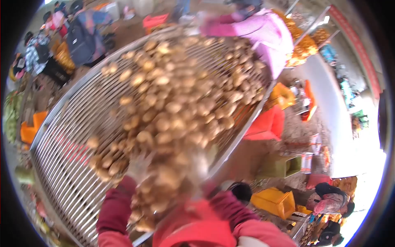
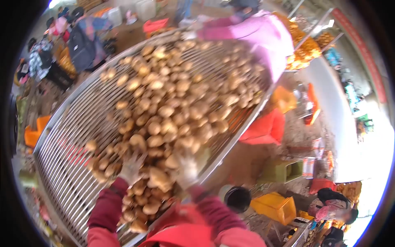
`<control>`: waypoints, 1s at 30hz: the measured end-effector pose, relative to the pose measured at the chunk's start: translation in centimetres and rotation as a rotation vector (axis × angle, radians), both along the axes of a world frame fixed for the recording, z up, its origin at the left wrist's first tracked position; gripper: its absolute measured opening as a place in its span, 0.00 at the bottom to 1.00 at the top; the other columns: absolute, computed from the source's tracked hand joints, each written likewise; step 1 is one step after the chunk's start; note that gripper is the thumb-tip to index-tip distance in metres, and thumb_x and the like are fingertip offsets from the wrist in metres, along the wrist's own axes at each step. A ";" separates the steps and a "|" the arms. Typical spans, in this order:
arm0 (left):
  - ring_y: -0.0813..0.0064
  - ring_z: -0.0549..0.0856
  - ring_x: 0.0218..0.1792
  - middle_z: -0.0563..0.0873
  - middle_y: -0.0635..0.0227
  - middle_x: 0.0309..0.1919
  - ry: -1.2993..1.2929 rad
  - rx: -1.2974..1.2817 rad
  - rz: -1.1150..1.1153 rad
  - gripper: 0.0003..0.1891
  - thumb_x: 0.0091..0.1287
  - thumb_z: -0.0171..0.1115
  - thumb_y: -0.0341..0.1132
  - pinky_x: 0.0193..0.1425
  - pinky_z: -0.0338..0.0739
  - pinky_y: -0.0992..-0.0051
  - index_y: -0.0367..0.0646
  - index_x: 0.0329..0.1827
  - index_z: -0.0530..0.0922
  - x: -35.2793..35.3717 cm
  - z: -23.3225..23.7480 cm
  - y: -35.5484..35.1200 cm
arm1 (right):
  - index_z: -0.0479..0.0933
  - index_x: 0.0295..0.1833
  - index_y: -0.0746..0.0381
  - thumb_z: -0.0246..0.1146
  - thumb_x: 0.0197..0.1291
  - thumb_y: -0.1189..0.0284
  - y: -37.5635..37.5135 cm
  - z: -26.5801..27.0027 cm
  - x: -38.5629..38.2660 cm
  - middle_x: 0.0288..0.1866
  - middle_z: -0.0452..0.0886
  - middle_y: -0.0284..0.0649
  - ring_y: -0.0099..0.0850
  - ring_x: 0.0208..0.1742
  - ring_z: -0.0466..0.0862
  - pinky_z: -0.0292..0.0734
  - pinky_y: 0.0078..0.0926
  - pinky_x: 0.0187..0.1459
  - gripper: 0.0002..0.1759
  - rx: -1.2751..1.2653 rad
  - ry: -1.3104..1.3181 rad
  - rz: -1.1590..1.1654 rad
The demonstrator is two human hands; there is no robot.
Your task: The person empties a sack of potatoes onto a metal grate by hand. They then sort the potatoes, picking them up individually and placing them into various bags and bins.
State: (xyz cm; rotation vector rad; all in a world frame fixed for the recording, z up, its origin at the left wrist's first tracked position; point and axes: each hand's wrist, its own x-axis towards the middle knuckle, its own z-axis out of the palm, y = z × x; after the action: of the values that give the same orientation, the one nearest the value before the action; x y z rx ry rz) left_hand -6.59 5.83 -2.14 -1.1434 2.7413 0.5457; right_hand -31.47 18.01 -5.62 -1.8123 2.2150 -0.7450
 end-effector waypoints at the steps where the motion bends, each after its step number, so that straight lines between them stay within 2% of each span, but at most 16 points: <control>1: 0.27 0.45 0.78 0.54 0.51 0.80 0.021 -0.062 -0.051 0.52 0.47 0.79 0.54 0.76 0.47 0.29 0.59 0.78 0.63 -0.4 0.6 -0.1 | 0.64 0.77 0.50 0.77 0.43 0.56 -0.1 1.1 -0.3 0.80 0.56 0.51 0.58 0.78 0.58 0.68 0.56 0.69 0.52 0.065 0.010 -0.009; 3: 0.28 0.40 0.79 0.55 0.56 0.80 0.012 -0.168 -0.231 0.46 0.46 0.77 0.59 0.76 0.46 0.28 0.64 0.73 0.72 -0.2 -1.2 -1.0 | 0.68 0.75 0.45 0.77 0.46 0.50 -0.7 1.3 0.3 0.82 0.52 0.52 0.59 0.80 0.54 0.67 0.57 0.70 0.49 0.147 -0.133 -0.094; 4: 0.30 0.38 0.79 0.54 0.60 0.81 -0.073 -0.244 -0.299 0.46 0.47 0.73 0.65 0.75 0.43 0.26 0.69 0.73 0.72 -0.6 -1.9 -1.4 | 0.69 0.74 0.46 0.78 0.45 0.53 -1.2 1.7 0.7 0.82 0.51 0.54 0.61 0.79 0.55 0.67 0.56 0.71 0.48 0.122 -0.184 -0.119; 5: 0.31 0.37 0.80 0.54 0.61 0.81 -0.041 -0.222 -0.343 0.45 0.48 0.71 0.67 0.75 0.41 0.25 0.70 0.73 0.72 -0.7 -2.5 -2.5 | 0.69 0.74 0.47 0.79 0.44 0.55 -1.7 -1.1 1.1 0.82 0.51 0.55 0.62 0.79 0.56 0.67 0.55 0.71 0.48 0.008 -0.630 -0.173; 8: 0.34 0.37 0.80 0.56 0.63 0.81 -0.143 -0.170 -0.528 0.41 0.53 0.66 0.69 0.75 0.40 0.24 0.72 0.73 0.72 -2.1 -1.6 -3.6 | 0.70 0.73 0.49 0.82 0.41 0.67 -3.2 -2.2 0.5 0.82 0.52 0.56 0.56 0.79 0.59 0.68 0.46 0.72 0.49 -0.119 -0.957 -0.248; 12: 0.40 0.43 0.80 0.63 0.65 0.77 -0.076 -0.355 -0.626 0.33 0.61 0.62 0.64 0.77 0.44 0.29 0.74 0.72 0.73 -5.2 -0.7 -6.0 | 0.68 0.73 0.55 0.81 0.43 0.75 -5.6 1.2 -1.6 0.80 0.56 0.54 0.46 0.76 0.65 0.73 0.36 0.70 0.49 -0.084 -0.849 -0.318; 14: 0.46 0.51 0.79 0.66 0.67 0.75 0.069 -0.236 -0.592 0.28 0.64 0.63 0.57 0.78 0.55 0.37 0.76 0.69 0.75 -6.7 -3.8 -8.0 | 0.67 0.75 0.55 0.79 0.46 0.79 -7.1 1.1 -1.8 0.77 0.59 0.54 0.47 0.73 0.67 0.75 0.36 0.67 0.48 -0.046 -0.866 -0.342; 15: 0.50 0.56 0.77 0.66 0.66 0.74 0.121 -0.360 -0.642 0.25 0.65 0.64 0.53 0.75 0.63 0.43 0.73 0.67 0.76 -8.4 -1.4 -8.9 | 0.66 0.75 0.55 0.77 0.48 0.79 -7.7 -0.1 -2.0 0.76 0.61 0.55 0.48 0.72 0.69 0.76 0.37 0.65 0.46 -0.124 -0.688 -0.344; 19: 0.50 0.61 0.76 0.66 0.63 0.74 0.083 -0.176 -0.659 0.28 0.63 0.64 0.45 0.72 0.67 0.46 0.66 0.69 0.74 -10.9 -3.4 -12.4 | 0.65 0.75 0.54 0.70 0.56 0.76 -11.7 -1.6 -3.8 0.72 0.65 0.57 0.51 0.67 0.73 0.77 0.41 0.61 0.40 -0.228 -0.199 -0.371; 21: 0.51 0.63 0.76 0.66 0.62 0.74 -0.023 -0.245 -0.746 0.28 0.65 0.62 0.41 0.73 0.67 0.48 0.66 0.71 0.73 -11.8 -3.8 -14.2 | 0.65 0.75 0.53 0.67 0.60 0.74 -14.4 -2.4 -6.2 0.71 0.66 0.58 0.52 0.66 0.75 0.77 0.44 0.61 0.37 -0.076 -0.348 -0.384; 24: 0.57 0.68 0.74 0.66 0.66 0.75 -0.016 -0.241 -0.831 0.32 0.66 0.56 0.29 0.75 0.68 0.56 0.74 0.72 0.69 -13.9 -7.2 -17.9 | 0.66 0.74 0.54 0.66 0.60 0.76 -18.5 -3.9 -9.3 0.71 0.64 0.61 0.55 0.62 0.78 0.78 0.45 0.58 0.35 -0.187 -0.370 -0.353; 25: 0.59 0.69 0.74 0.67 0.68 0.75 0.038 -0.236 -0.827 0.33 0.66 0.56 0.27 0.76 0.69 0.60 0.76 0.71 0.69 -14.9 -8.2 -18.9 | 0.66 0.75 0.54 0.66 0.60 0.77 -19.9 -4.3 -10.4 0.72 0.62 0.60 0.55 0.62 0.78 0.78 0.45 0.59 0.36 -0.194 -0.237 -0.388; 26: 0.61 0.70 0.73 0.69 0.70 0.73 0.090 -0.228 -0.807 0.31 0.68 0.56 0.29 0.74 0.70 0.62 0.76 0.70 0.70 -16.1 -8.1 -19.5 | 0.66 0.75 0.53 0.66 0.60 0.77 -21.3 -4.4 -11.4 0.73 0.61 0.60 0.55 0.62 0.78 0.78 0.45 0.60 0.37 -0.192 -0.111 -0.415; 27: 0.63 0.72 0.71 0.71 0.72 0.71 0.142 -0.220 -0.788 0.29 0.69 0.57 0.30 0.73 0.72 0.64 0.76 0.69 0.71 -17.2 -8.2 -20.2 | 0.65 0.76 0.51 0.65 0.60 0.78 -22.7 -4.0 -12.5 0.74 0.59 0.60 0.55 0.64 0.76 0.77 0.44 0.62 0.38 -0.123 -0.252 -0.393; 28: 0.64 0.74 0.69 0.75 0.72 0.68 0.136 -0.118 -0.702 0.25 0.70 0.59 0.36 0.71 0.73 0.65 0.75 0.68 0.73 -18.4 -8.7 -21.0 | 0.64 0.77 0.50 0.65 0.60 0.78 -23.9 -3.0 -14.0 0.76 0.57 0.60 0.56 0.66 0.75 0.76 0.44 0.63 0.39 -0.058 -0.392 -0.368; 30: 0.63 0.77 0.66 0.77 0.70 0.66 0.216 0.180 -0.483 0.24 0.69 0.60 0.38 0.69 0.75 0.64 0.74 0.67 0.74 -21.4 -5.5 -22.0 | 0.59 0.79 0.45 0.66 0.57 0.79 -26.2 -2.6 -16.9 0.79 0.51 0.60 0.58 0.67 0.75 0.79 0.44 0.61 0.45 -0.187 -0.275 -0.164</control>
State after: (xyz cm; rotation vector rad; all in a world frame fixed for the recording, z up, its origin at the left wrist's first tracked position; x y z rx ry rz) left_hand -27.96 -16.21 -7.64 -0.3759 2.9182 0.8577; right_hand -48.41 -8.17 -8.26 -1.5041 2.1880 -1.1927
